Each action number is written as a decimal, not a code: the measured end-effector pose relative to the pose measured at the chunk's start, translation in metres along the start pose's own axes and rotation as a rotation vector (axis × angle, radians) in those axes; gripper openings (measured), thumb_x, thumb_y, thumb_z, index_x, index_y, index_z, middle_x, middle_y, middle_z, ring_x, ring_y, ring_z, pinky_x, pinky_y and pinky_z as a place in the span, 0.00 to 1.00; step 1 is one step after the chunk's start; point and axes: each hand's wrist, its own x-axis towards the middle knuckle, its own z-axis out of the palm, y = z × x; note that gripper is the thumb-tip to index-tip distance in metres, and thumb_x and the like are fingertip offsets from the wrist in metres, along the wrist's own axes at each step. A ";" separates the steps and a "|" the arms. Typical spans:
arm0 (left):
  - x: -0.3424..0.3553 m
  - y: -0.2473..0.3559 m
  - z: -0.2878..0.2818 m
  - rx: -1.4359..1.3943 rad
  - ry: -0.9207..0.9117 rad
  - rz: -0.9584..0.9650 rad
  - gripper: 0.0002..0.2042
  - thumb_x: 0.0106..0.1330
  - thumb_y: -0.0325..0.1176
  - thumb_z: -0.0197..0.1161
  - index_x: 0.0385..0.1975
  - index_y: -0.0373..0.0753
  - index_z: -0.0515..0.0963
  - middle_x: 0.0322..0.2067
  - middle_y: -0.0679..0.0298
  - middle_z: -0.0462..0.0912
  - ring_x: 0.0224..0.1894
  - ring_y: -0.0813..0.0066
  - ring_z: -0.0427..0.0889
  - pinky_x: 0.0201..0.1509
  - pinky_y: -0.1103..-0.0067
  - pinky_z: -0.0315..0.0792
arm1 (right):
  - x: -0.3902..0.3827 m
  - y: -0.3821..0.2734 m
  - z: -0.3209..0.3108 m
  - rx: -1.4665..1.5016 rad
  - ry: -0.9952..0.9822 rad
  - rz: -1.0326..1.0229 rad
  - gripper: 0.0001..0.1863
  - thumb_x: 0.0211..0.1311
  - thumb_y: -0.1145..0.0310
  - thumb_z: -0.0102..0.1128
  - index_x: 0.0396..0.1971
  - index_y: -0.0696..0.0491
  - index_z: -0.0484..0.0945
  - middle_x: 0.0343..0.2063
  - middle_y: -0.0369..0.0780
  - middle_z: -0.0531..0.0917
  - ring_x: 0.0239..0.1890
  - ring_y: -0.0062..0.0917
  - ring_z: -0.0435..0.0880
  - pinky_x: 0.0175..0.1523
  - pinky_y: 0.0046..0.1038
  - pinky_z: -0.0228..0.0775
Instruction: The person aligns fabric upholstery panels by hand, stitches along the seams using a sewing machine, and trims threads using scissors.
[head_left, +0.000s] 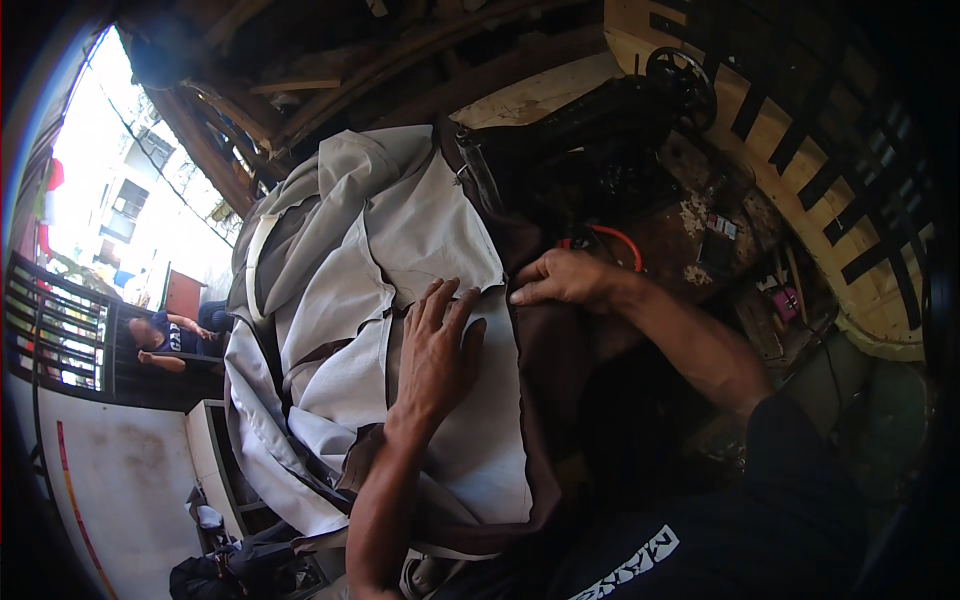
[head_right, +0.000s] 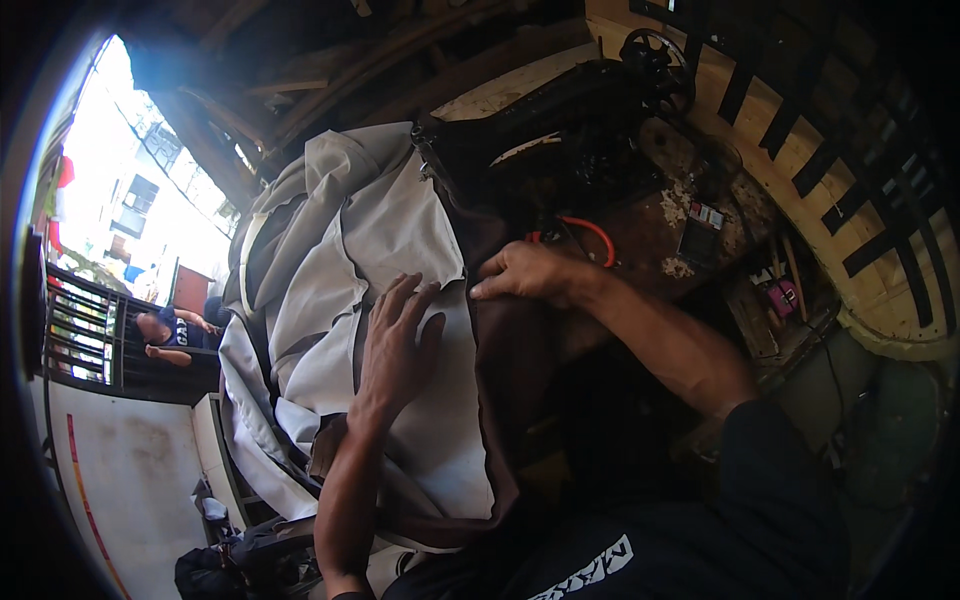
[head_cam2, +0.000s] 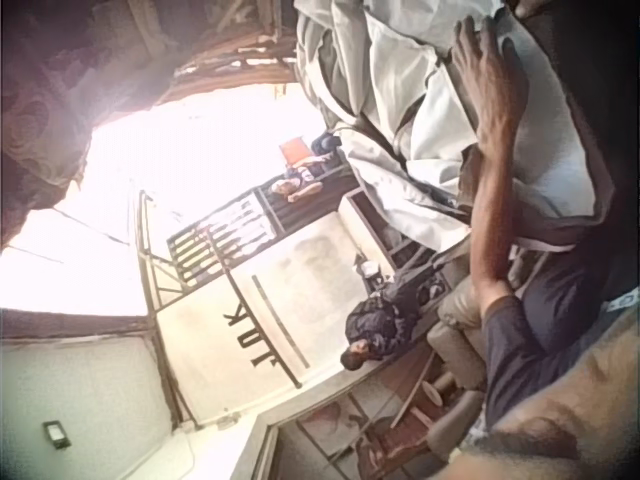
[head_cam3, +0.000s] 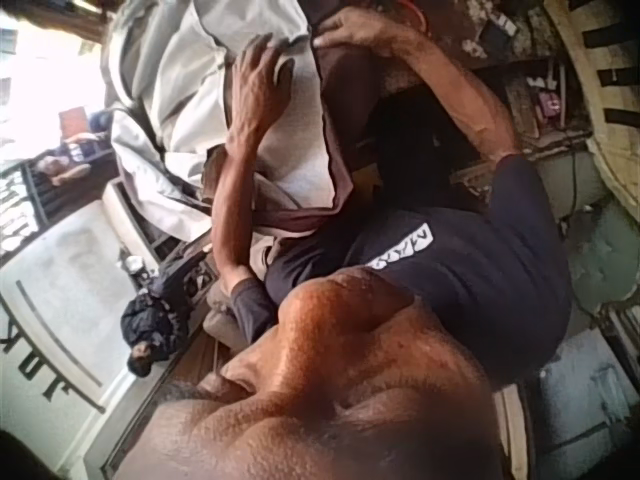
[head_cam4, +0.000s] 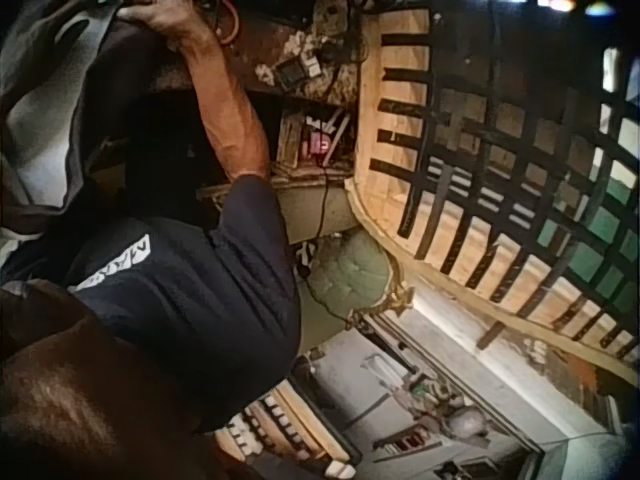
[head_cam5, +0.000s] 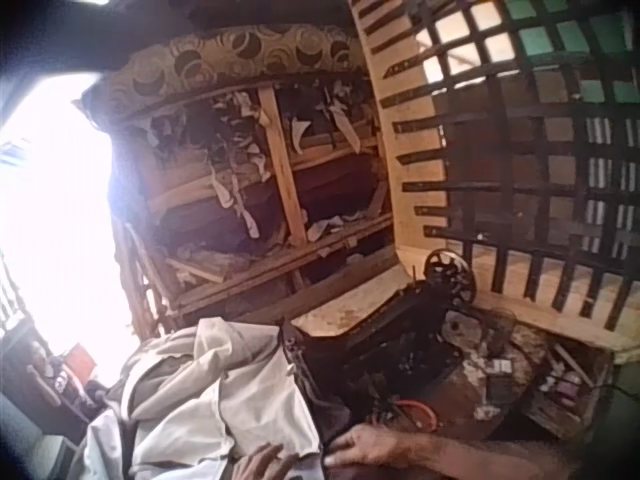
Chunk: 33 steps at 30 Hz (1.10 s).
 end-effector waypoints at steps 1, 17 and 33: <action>-0.001 0.002 0.003 0.002 0.000 0.001 0.23 0.69 0.33 0.67 0.63 0.40 0.77 0.66 0.48 0.75 0.72 0.47 0.70 0.75 0.55 0.62 | 0.007 0.001 0.000 0.121 -0.041 -0.056 0.22 0.67 0.64 0.72 0.55 0.64 0.85 0.45 0.40 0.91 0.46 0.17 0.87 0.55 0.21 0.77; -0.010 0.014 0.046 0.035 -0.316 0.074 0.30 0.66 0.42 0.63 0.68 0.41 0.71 0.78 0.54 0.60 0.82 0.56 0.54 0.81 0.43 0.48 | -0.023 -0.001 0.001 -0.838 0.321 -0.091 0.17 0.63 0.62 0.68 0.45 0.57 0.86 0.40 0.48 0.90 0.47 0.41 0.90 0.52 0.38 0.79; 0.003 0.003 0.032 -0.047 -0.074 -0.047 0.23 0.67 0.34 0.67 0.62 0.38 0.75 0.60 0.50 0.76 0.64 0.47 0.74 0.67 0.57 0.68 | -0.010 -0.006 -0.019 -0.801 0.280 0.012 0.26 0.55 0.44 0.77 0.37 0.54 0.89 0.31 0.45 0.90 0.41 0.37 0.91 0.50 0.39 0.79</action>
